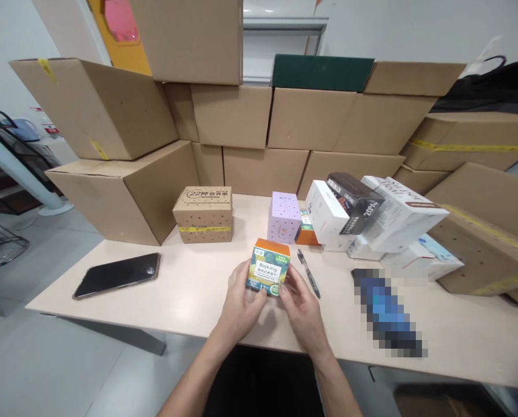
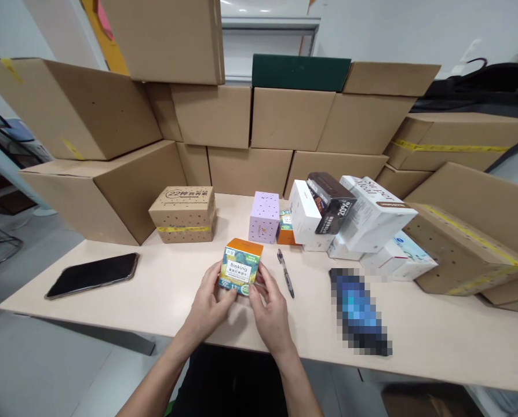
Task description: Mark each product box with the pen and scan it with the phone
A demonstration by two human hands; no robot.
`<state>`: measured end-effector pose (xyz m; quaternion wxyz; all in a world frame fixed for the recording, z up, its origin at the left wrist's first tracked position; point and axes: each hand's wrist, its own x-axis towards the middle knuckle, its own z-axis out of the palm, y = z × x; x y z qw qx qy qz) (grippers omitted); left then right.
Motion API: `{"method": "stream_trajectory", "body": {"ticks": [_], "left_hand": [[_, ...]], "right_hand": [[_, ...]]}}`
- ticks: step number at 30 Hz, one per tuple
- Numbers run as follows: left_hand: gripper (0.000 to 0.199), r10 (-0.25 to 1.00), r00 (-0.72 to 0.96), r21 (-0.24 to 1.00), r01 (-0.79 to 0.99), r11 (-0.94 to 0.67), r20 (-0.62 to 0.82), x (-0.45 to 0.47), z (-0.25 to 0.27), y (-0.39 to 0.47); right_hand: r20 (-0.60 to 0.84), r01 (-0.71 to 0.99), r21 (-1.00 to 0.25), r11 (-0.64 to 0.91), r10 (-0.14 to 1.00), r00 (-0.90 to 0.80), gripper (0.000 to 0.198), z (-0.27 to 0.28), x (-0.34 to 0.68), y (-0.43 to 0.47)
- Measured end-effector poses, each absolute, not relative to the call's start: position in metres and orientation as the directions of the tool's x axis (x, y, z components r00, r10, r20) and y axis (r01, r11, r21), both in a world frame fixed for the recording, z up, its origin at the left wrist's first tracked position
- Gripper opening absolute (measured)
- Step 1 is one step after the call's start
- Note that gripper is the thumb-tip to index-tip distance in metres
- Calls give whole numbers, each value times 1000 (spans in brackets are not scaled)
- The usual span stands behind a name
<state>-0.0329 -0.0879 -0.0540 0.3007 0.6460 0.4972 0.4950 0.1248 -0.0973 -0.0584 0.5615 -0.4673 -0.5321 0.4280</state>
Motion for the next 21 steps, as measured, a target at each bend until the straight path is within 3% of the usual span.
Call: {"method": "stream_trajectory", "body": {"ticks": [6,10,15,18,21], "left_hand": [[100,961,-46,840,498,-215,273,-26,-45,-90],[110,957,-120,850,498,-172,264,-24,-46,-87],[103,971,-102,937,301,-177,216,-24,-45,-87],[85,986,-43,978,138,-155,162,-24,-44,-88],[67,988,36,988,37,-148,147,-26,-43,-88]], "right_hand": [[278,256,-930,265,961,13,51,-58,130,-99],[310,281,-909,307,950,-36,47,-57,129,-100],[227,73,-973,221,969,99,56,-58,124,-101],[166,-57,-983,172,981,96,62,-57,123,-101],[164,-67,-983,173,979,123,58,-56,124,-102]]}}
